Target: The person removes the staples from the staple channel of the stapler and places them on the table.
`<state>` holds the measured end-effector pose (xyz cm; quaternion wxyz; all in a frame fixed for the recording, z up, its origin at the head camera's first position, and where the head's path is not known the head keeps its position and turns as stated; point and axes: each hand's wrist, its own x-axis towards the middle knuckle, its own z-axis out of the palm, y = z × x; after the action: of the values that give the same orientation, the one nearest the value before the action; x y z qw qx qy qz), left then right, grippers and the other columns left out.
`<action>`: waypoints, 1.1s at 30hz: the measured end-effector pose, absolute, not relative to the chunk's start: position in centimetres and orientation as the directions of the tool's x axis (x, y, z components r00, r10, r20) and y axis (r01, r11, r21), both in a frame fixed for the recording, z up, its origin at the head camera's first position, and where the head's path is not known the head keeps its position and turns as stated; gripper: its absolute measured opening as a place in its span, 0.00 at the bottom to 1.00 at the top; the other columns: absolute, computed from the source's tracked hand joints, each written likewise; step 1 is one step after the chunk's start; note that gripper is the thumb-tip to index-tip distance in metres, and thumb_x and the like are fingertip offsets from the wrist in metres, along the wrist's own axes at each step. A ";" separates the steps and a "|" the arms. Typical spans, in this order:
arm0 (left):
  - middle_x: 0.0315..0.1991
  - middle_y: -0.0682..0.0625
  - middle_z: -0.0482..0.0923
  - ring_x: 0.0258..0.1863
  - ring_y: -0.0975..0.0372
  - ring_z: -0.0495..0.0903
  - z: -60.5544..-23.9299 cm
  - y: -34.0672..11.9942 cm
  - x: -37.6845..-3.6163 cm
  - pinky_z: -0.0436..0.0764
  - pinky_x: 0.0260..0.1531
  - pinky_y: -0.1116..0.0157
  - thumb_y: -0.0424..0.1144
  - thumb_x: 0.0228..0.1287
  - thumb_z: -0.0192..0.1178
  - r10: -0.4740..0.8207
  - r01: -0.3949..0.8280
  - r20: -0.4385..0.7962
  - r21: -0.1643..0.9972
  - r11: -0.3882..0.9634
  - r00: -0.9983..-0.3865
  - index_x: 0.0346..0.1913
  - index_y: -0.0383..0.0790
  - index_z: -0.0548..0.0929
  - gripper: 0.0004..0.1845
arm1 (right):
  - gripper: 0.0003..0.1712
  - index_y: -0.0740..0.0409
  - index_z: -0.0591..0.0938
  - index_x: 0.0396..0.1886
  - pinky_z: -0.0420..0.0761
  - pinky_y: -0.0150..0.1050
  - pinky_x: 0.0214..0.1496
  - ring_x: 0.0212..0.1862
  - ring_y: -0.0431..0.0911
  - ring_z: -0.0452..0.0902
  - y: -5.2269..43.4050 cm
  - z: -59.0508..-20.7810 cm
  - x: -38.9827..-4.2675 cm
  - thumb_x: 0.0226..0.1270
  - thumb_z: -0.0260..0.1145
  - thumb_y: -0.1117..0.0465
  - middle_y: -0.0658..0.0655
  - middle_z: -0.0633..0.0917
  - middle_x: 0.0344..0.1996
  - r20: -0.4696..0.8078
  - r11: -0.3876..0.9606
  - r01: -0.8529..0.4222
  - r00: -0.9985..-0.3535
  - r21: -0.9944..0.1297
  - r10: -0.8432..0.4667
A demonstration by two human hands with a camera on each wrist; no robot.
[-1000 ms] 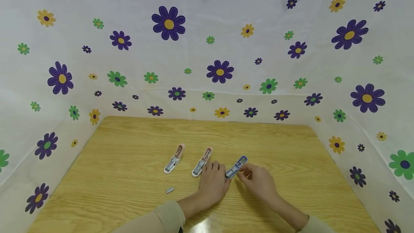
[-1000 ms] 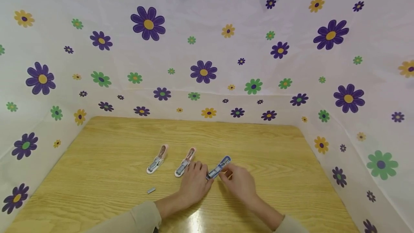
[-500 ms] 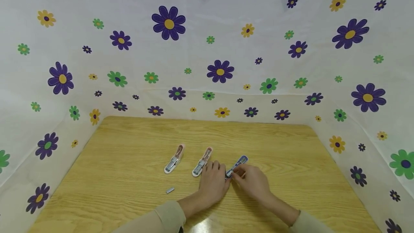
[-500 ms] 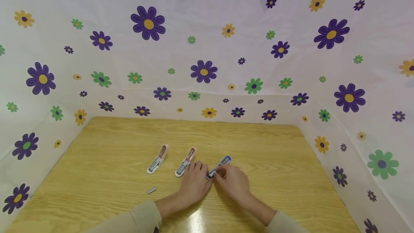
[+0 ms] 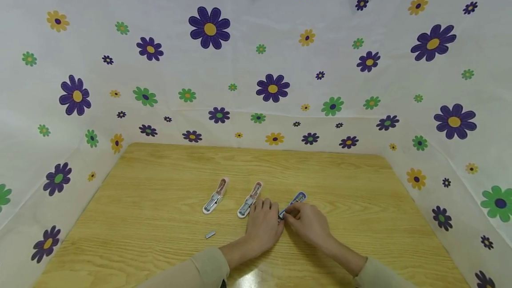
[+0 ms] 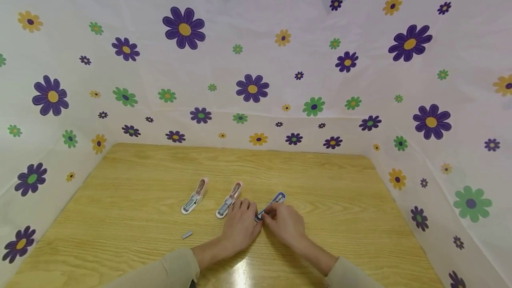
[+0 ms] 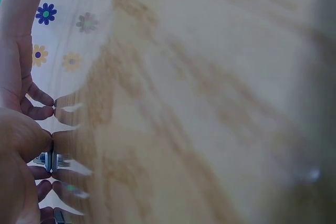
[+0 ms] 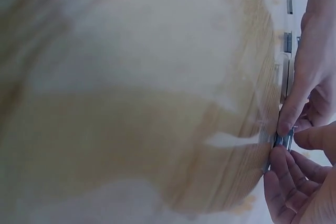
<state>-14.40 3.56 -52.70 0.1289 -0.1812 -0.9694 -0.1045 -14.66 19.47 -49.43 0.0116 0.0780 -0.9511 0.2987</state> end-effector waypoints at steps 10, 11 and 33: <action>0.37 0.51 0.76 0.43 0.57 0.74 -52.7 3.5 -14.4 0.75 0.45 0.59 0.56 0.67 0.69 0.329 0.383 0.286 0.156 0.911 -0.900 0.40 0.45 0.79 0.18 | 0.03 0.56 0.91 0.38 0.77 0.31 0.26 0.27 0.35 0.81 19.8 -49.6 -15.0 0.68 0.74 0.62 0.49 0.92 0.30 0.032 0.740 -0.123 -0.990 -0.661 -0.135; 0.37 0.51 0.76 0.43 0.57 0.74 -52.8 3.5 -14.4 0.74 0.45 0.59 0.56 0.67 0.69 0.330 0.383 0.286 0.154 0.911 -0.900 0.40 0.45 0.79 0.18 | 0.03 0.57 0.91 0.38 0.77 0.30 0.26 0.26 0.35 0.81 19.8 -49.6 -15.0 0.68 0.74 0.62 0.50 0.92 0.30 0.029 0.723 -0.123 -0.990 -0.680 -0.140; 0.38 0.50 0.76 0.42 0.56 0.73 -53.0 3.5 -14.6 0.74 0.44 0.59 0.57 0.70 0.67 0.335 0.384 0.279 0.145 0.912 -0.900 0.40 0.45 0.79 0.19 | 0.04 0.62 0.89 0.33 0.79 0.30 0.26 0.26 0.40 0.83 20.4 -48.8 -15.1 0.68 0.74 0.65 0.55 0.90 0.28 -0.010 0.610 -0.054 -0.995 -0.790 -0.102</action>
<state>-14.58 3.54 -52.96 0.1251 -0.1854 -0.9697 -0.0986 -15.10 20.40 -48.82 -0.0270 0.0436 -0.8969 0.4393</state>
